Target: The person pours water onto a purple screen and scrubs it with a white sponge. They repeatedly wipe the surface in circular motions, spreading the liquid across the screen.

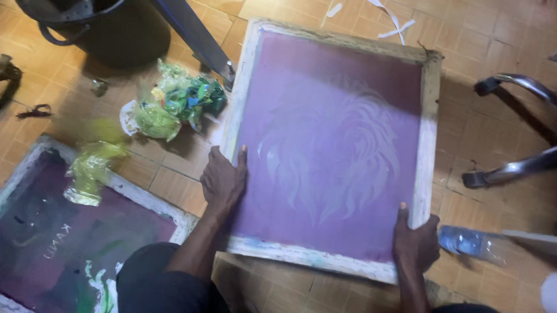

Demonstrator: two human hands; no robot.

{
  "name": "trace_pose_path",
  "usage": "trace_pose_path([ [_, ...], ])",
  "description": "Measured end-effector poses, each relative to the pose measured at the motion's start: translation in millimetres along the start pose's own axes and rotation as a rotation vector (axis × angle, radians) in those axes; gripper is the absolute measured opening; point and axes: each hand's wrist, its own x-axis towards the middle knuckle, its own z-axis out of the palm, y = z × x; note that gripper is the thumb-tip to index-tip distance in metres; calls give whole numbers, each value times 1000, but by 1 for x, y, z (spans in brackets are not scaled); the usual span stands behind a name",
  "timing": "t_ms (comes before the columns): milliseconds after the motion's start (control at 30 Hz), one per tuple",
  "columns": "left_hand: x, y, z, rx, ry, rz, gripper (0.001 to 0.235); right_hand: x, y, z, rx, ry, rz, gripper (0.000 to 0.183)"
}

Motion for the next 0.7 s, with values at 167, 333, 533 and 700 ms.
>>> trace_pose_path([
  [167, -10, 12, -14, -20, 24, 50, 62, -3, -6, -7, 37, -36, 33, 69],
  [333, -8, 10, 1, 129, 105, 116, 65, -7, -16, -20, 89, -99, 78, 69],
  [533, -28, 42, 23, 2, 211, 462, 64, 27, 16, -2, 182, -260, 57, 84],
  [700, -80, 104, 72, -392, -166, 860, 43, 49, 23, -39, 234, -223, -168, 63],
])
